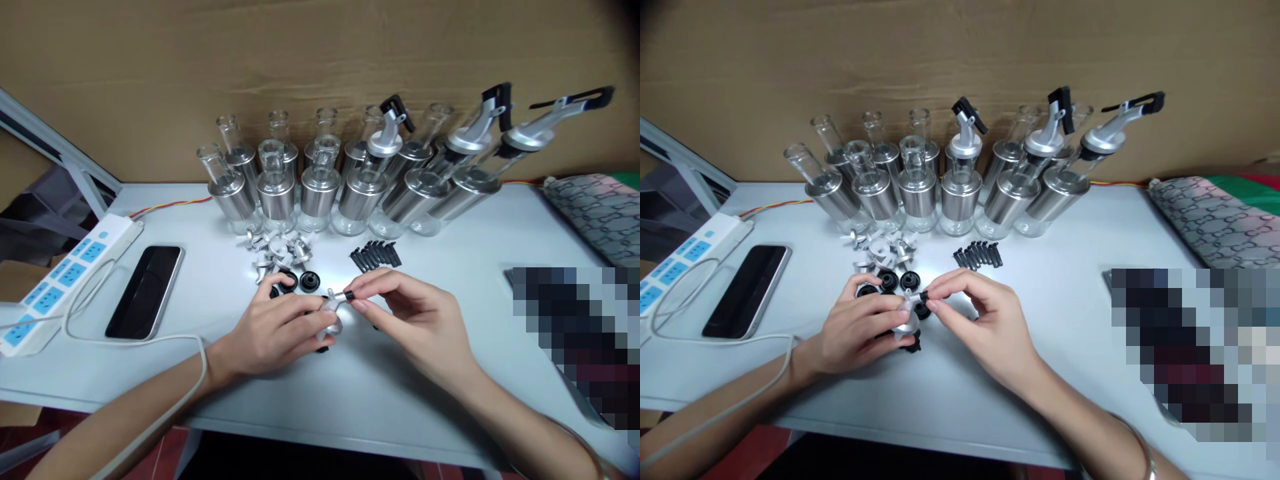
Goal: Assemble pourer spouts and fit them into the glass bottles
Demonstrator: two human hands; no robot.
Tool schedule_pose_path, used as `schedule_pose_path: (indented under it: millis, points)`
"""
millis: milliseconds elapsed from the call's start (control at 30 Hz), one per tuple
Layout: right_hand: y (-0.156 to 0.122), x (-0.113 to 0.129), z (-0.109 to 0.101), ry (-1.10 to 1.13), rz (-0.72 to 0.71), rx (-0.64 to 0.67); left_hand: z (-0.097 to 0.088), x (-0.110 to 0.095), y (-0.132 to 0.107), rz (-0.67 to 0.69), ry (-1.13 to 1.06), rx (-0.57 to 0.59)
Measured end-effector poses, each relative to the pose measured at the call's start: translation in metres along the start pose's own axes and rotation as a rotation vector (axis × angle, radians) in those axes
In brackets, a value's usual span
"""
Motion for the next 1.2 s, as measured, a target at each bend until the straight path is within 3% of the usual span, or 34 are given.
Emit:
schedule_pose_path:
  millis: [433, 1200]
  points:
    - [-0.0031, -0.0027, -0.0047, -0.192, -0.087, 0.041, 0.0002, 0.0, 0.0002, 0.009, 0.002, 0.016]
    - [0.0001, -0.0025, -0.0056, -0.092, -0.044, 0.027, 0.0024, 0.0001, 0.0039, 0.054, 0.005, 0.058]
Point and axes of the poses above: each hand's wrist, its own y-axis towards the middle knuckle, its own z-axis out of the palm, x = y × z, the point moved 3 cm from there along y, towards the middle knuckle, and after that the axes turned 1 degree about -y, right-handed, at the moved point
